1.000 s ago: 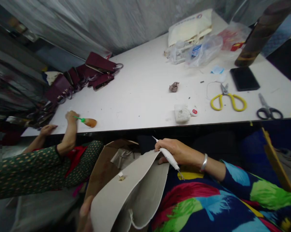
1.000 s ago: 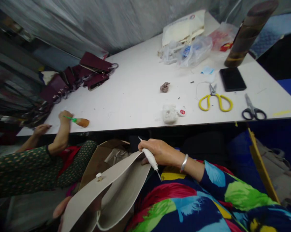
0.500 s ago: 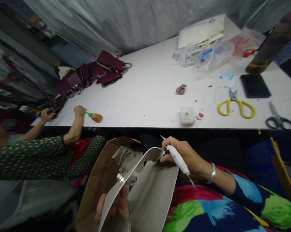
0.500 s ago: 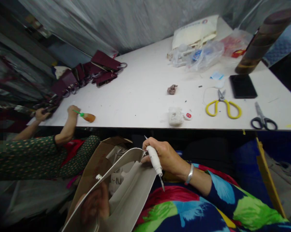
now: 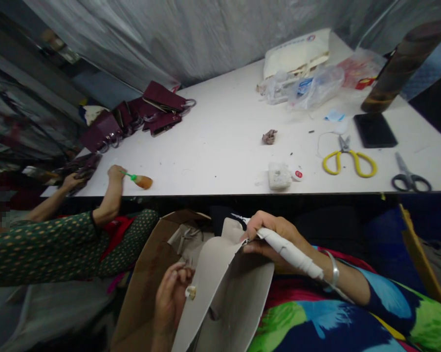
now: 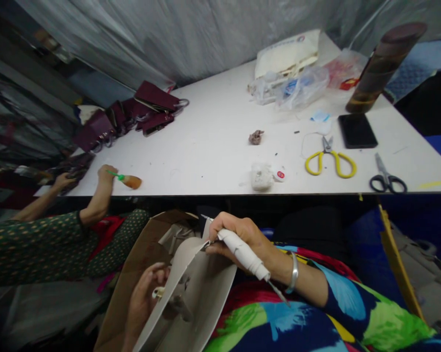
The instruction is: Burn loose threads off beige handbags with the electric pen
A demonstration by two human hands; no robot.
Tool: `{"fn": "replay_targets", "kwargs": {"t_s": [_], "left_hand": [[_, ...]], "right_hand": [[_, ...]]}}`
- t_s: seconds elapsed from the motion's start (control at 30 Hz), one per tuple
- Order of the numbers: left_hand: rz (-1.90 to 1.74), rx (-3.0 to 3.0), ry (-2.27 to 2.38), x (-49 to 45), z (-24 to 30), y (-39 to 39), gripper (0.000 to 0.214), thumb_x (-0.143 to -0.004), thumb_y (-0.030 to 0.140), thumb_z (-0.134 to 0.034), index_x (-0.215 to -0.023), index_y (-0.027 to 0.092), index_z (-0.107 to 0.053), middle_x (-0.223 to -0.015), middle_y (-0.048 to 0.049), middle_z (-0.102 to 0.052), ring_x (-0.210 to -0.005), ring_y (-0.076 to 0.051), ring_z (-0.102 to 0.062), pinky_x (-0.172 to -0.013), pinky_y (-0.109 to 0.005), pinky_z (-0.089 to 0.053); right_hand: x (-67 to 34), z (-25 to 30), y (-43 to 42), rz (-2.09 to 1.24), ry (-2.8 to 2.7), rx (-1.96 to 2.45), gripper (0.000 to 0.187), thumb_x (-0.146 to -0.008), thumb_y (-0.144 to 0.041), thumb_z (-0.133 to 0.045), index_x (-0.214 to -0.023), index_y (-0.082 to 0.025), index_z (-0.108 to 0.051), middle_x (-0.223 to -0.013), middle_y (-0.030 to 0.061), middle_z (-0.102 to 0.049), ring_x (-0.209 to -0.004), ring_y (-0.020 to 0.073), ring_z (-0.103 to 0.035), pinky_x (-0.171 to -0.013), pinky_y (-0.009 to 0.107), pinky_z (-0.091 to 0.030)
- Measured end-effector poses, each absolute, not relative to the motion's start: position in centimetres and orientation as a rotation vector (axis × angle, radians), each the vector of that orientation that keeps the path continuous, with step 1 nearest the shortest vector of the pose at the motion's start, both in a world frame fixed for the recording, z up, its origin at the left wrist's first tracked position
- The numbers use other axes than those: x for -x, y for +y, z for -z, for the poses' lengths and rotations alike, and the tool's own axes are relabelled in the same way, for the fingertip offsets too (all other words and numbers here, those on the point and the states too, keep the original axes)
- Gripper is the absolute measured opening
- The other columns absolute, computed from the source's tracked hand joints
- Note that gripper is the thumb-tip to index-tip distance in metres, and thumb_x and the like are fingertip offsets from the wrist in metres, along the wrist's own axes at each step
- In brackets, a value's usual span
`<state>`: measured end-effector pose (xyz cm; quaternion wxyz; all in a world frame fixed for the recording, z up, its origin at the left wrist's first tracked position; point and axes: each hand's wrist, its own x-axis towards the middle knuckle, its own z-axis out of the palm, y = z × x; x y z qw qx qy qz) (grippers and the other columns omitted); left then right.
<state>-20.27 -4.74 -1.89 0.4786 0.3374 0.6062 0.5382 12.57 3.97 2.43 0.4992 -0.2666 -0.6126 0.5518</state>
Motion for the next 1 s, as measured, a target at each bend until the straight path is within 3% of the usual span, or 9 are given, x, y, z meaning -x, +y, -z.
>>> {"fn": "replay_targets", "kwargs": {"t_s": [0.13, 0.27, 0.37, 0.53, 0.63, 0.8, 1.0], "left_hand": [[-1.438, -1.11, 1.281, 19.3, -3.0, -0.6, 0.032, -0.079, 0.044, -0.084, -0.098, 0.02, -0.081, -0.083, -0.0063, -0.068, -0.082, -0.02, -0.065, -0.085, -0.032, -0.058], [-0.918, -1.504, 1.013, 15.2, -7.1, 3.3, 0.055, -0.086, 0.059, -0.074, -0.122, 0.017, -0.078, -0.122, -0.0163, -0.07, -0.11, -0.033, -0.066, -0.1, -0.041, -0.053], [-0.567, -1.657, 0.85, 11.8, -7.4, 5.4, 0.058, -0.087, 0.057, -0.073, -0.131, 0.019, -0.073, -0.131, -0.0143, -0.068, -0.124, -0.035, -0.061, -0.109, -0.042, -0.046], [-0.504, -1.626, 0.953, 7.8, -4.8, 5.7, 0.053, -0.085, 0.035, -0.075, -0.135, 0.02, -0.068, -0.131, -0.0095, -0.068, -0.12, -0.03, -0.062, -0.106, -0.037, -0.047], [-0.634, -1.567, 1.138, 6.3, -3.5, 5.0, 0.041, -0.085, 0.024, -0.07, -0.126, 0.02, -0.071, -0.126, -0.0078, -0.071, -0.116, -0.026, -0.064, -0.105, -0.035, -0.048], [-0.752, -1.358, 1.234, 5.5, -2.1, 4.8, 0.025, -0.087, 0.03, -0.072, -0.107, 0.016, -0.077, -0.106, -0.0072, -0.076, -0.102, -0.024, -0.069, -0.093, -0.031, -0.052], [-0.9, -1.319, 1.414, 4.5, -1.1, 4.3, 0.015, -0.087, 0.031, -0.072, -0.088, 0.017, -0.078, -0.084, -0.003, -0.074, -0.079, -0.018, -0.067, -0.075, -0.025, -0.05]], "right_hand": [[-12.1, -2.4, 3.8, -1.288, -1.514, 0.578, 0.014, -0.099, -0.023, -0.073, -0.092, -0.023, -0.06, -0.09, -0.0034, -0.066, -0.075, 0.0123, -0.061, -0.067, 0.017, -0.046], [-11.6, -2.1, 3.7, -1.238, -1.524, 0.598, 0.014, -0.099, -0.021, -0.072, -0.092, -0.022, -0.06, -0.088, -0.004, -0.064, -0.074, 0.0116, -0.059, -0.066, 0.017, -0.045], [-11.8, -1.6, 3.6, -1.192, -1.524, 0.703, 0.014, -0.098, -0.022, -0.074, -0.093, -0.023, -0.06, -0.083, -0.0054, -0.063, -0.067, 0.0109, -0.056, -0.061, 0.017, -0.042], [-12.5, -0.2, 3.6, -1.091, -1.453, 0.926, 0.017, -0.096, -0.021, -0.076, -0.094, -0.024, -0.06, -0.076, -0.0069, -0.06, -0.061, 0.0109, -0.052, -0.057, 0.018, -0.04], [-12.6, 0.4, 3.7, -1.062, -1.392, 1.025, 0.018, -0.097, -0.027, -0.078, -0.097, -0.024, -0.06, -0.079, -0.0054, -0.064, -0.064, 0.0127, -0.056, -0.059, 0.02, -0.043], [-12.3, 0.9, 4.1, -1.051, -1.347, 1.06, 0.02, -0.099, -0.034, -0.077, -0.098, -0.024, -0.06, -0.087, -0.0021, -0.067, -0.072, 0.0157, -0.061, -0.063, 0.023, -0.047], [-12.3, 1.1, 4.1, -1.005, -1.371, 1.032, 0.013, -0.101, -0.028, -0.074, -0.098, -0.025, -0.062, -0.089, -0.0023, -0.068, -0.07, 0.0138, -0.062, -0.061, 0.021, -0.047]]}}
